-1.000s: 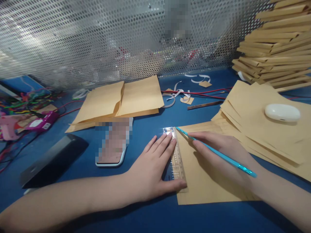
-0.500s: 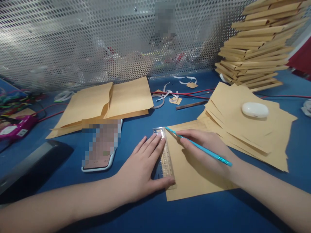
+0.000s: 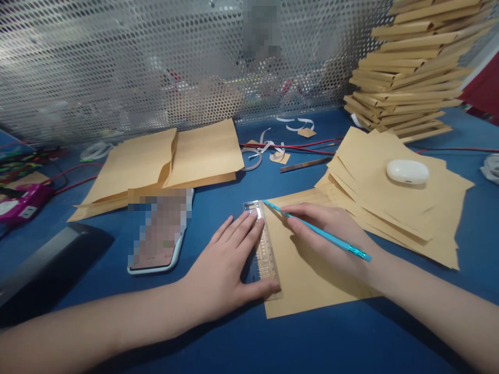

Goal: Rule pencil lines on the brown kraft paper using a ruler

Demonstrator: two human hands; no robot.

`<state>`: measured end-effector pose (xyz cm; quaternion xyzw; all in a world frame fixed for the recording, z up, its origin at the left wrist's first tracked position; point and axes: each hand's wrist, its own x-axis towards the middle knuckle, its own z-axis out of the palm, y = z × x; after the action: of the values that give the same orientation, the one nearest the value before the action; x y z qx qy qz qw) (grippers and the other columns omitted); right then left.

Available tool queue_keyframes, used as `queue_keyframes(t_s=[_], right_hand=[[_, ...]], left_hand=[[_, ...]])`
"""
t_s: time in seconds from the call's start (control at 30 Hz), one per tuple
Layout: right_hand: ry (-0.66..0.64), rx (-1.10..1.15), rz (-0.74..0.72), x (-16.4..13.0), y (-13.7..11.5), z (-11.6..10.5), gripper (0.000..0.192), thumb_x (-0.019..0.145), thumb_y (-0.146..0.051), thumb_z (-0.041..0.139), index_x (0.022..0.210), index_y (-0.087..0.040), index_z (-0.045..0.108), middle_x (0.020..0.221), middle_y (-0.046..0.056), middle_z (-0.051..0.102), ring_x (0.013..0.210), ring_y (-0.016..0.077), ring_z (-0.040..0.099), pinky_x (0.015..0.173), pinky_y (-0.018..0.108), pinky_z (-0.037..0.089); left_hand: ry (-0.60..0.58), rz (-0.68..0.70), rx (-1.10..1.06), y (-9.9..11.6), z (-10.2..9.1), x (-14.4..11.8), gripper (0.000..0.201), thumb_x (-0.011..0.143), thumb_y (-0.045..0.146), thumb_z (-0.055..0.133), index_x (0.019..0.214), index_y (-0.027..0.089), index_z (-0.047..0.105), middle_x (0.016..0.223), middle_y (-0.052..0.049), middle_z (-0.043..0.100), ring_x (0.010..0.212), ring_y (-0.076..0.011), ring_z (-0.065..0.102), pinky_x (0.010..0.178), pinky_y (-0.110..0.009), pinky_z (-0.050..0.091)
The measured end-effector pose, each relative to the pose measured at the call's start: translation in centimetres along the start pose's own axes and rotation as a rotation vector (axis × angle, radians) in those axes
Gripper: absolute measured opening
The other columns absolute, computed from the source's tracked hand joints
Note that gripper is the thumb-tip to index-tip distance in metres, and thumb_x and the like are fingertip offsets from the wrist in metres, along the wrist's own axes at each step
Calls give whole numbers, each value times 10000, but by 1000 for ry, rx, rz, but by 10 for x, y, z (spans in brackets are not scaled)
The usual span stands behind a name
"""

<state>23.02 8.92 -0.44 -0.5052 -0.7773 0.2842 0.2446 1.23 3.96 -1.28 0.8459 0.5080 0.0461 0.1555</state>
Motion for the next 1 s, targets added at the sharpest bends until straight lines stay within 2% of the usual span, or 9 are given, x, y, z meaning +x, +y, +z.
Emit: queue_keyframes(t_s=[0.27,0.5,0.63,0.73,0.9,1.0], right_hand=[[-17,19,52,1,-2,-2,282,891,-410,532,1124,-330,669,1121,-29,702,1034,214,637,897,335,497],[-115,126,213,2,-16,-15,372,835,-489,557,1041,-218,707,1063,59,719,988,261,656,826,360,538],[-184,66,194,0,-18,-29,355,803,-521,563,981,-260,724,1046,29,722,1006,260,642,820,341,529],[-266,30,155,-2,-16,-44,334,770,-554,564,888,-300,746,949,7,738,914,256,662,776,341,529],[-515,61,107,-5,-9,-59,301,782,-571,556,821,-355,762,825,-10,736,783,233,673,675,318,524],[-504,116,105,-4,-6,-60,290,773,-560,584,831,-343,767,871,0,741,848,242,669,746,320,529]], left_hand=[[-7,-5,5,0,-1,0,997,791,777,418,1487,95,205,1540,-129,139,1423,-275,101,1152,-481,82],[-8,-5,0,1,-1,-1,994,796,778,404,1487,93,203,1541,-129,134,1425,-274,85,1154,-474,74],[-5,-8,5,2,-2,-1,977,804,764,412,1485,94,212,1540,-128,139,1427,-257,85,1157,-461,68],[-13,-12,5,3,-3,-1,972,803,763,417,1483,96,223,1540,-126,146,1427,-256,84,1157,-458,74],[-5,-8,8,3,-3,-2,975,800,773,405,1475,87,244,1536,-137,161,1426,-263,90,1156,-457,78],[12,-1,7,2,-2,-2,980,799,778,399,1473,83,246,1535,-145,168,1425,-261,100,1157,-452,73]])
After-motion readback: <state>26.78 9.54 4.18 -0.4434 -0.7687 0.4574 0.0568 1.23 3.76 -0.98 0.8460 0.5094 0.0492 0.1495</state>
